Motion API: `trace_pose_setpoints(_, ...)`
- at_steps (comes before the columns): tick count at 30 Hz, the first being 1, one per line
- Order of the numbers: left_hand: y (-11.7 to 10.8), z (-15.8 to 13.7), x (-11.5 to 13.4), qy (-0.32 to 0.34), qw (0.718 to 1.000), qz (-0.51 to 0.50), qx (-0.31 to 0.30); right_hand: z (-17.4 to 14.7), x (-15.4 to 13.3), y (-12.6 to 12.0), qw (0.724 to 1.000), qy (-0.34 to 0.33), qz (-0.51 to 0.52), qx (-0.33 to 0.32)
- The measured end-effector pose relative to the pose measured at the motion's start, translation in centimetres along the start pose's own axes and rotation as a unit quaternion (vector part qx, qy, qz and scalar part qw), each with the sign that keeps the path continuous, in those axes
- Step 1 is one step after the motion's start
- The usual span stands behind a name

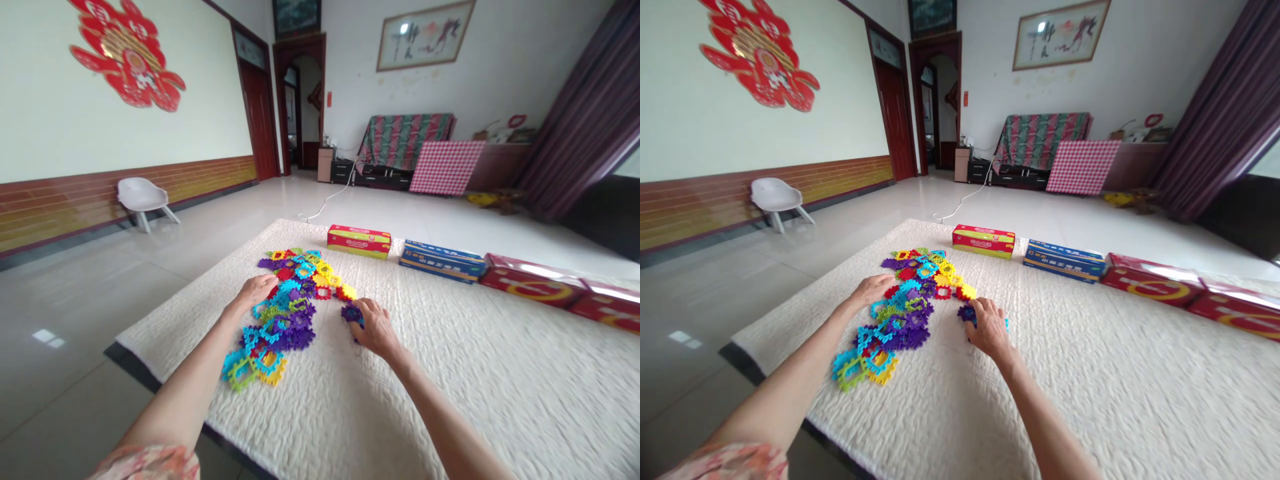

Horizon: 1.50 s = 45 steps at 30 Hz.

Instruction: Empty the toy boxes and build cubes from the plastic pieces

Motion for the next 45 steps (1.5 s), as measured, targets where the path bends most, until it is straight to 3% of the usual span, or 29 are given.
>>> trace_pose_setpoints(4,-1.0,-4.5,-3.0,-0.035,0.999,-0.014,-0.016,-1.5,-6.0,-0.6,0.991,-0.109,0.063,0.043)
trace_pose_setpoints(9,-0.1,-9.0,-5.0,-0.078,0.996,-0.031,0.021,-3.8,-16.6,2.0,0.962,-0.231,0.145,-0.033)
trace_pose_setpoints(13,0.8,-10.1,-4.5,-0.065,0.996,-0.025,0.064,-4.0,-20.8,6.2,0.966,-0.186,0.131,-0.119)
trace_pose_setpoints(17,1.0,-10.7,-4.0,-0.074,0.993,-0.054,0.076,-3.7,-21.6,8.2,0.975,-0.145,0.111,-0.124)
trace_pose_setpoints(22,1.2,-11.5,-4.2,-0.133,0.982,-0.110,0.078,-4.0,-20.6,7.5,0.979,-0.157,0.087,-0.095)
trace_pose_setpoints(28,3.2,-12.1,-2.2,-0.158,0.963,-0.181,0.121,-4.5,-16.4,5.0,0.985,-0.150,0.055,-0.064)
trace_pose_setpoints(35,6.7,-12.0,3.7,-0.130,0.958,-0.197,0.164,-5.5,-10.3,2.0,0.992,-0.120,0.016,-0.028)
trace_pose_setpoints(40,11.1,-10.2,8.8,-0.080,0.966,-0.204,0.138,-6.2,-5.3,0.0,0.998,-0.058,-0.012,0.003)
trace_pose_setpoints(45,15.9,-8.0,15.5,-0.029,0.973,-0.213,0.086,-7.7,1.0,-2.7,0.998,0.019,-0.034,0.052)
Point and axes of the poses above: each hand's wrist, its own z-axis towards the middle knuckle, its own y-axis out of the palm, x = y × z, the point moved 9 cm from there along z, towards the middle knuckle, and after that the axes turned 1 degree about -x, right-handed, at the moved point
